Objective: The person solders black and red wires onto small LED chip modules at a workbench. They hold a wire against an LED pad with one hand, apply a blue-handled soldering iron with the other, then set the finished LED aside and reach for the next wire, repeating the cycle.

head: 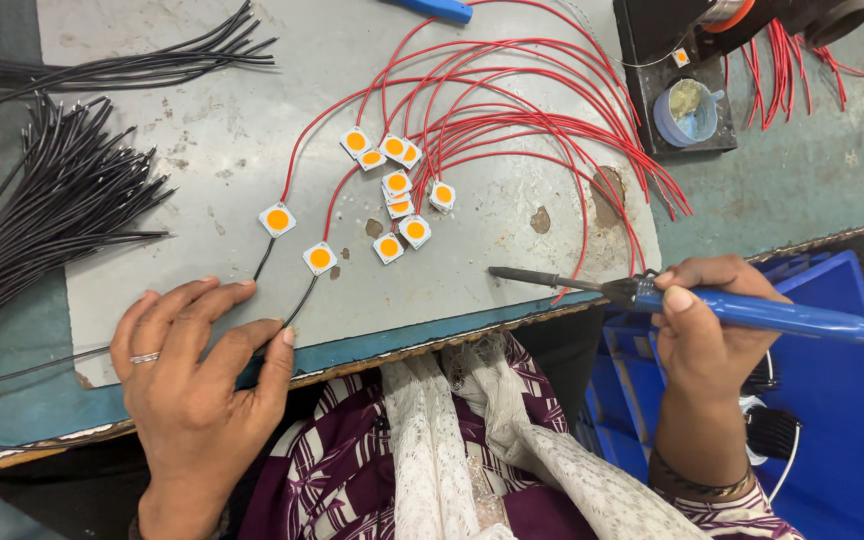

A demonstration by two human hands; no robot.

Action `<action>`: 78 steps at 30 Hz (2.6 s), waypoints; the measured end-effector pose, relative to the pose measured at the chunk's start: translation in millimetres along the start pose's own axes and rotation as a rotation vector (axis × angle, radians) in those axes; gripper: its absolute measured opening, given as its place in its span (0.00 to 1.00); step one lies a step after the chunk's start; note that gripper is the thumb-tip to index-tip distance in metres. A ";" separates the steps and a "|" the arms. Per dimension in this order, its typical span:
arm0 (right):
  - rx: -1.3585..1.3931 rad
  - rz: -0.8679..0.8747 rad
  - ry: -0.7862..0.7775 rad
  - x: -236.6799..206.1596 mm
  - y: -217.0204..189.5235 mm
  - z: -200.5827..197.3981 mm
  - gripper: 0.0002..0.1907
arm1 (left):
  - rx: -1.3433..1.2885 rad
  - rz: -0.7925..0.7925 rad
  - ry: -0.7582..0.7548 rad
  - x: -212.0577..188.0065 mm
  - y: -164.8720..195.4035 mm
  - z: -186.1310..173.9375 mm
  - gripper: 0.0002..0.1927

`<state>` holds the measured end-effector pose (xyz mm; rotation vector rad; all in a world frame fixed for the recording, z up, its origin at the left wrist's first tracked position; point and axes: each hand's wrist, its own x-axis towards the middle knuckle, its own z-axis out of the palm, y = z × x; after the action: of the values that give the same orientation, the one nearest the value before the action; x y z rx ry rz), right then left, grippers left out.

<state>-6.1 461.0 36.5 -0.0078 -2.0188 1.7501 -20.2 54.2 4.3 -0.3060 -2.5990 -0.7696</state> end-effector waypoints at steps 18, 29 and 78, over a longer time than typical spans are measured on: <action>0.202 -0.012 0.020 4.7 8.3 3.6 0.10 | -0.015 -0.054 -0.023 19.2 19.4 -27.5 0.05; 0.873 0.538 0.061 14.9 30.3 -14.1 0.13 | -0.221 -0.162 0.028 20.5 20.5 -19.1 0.04; 0.830 0.340 -0.042 -7.7 117.6 -75.6 0.14 | 0.164 0.055 0.274 37.9 -50.2 -81.1 0.04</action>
<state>-7.5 551.5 -70.3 -0.0509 -1.2201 2.6955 -43.8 -29.1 59.4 -0.2066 -2.3656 -0.5336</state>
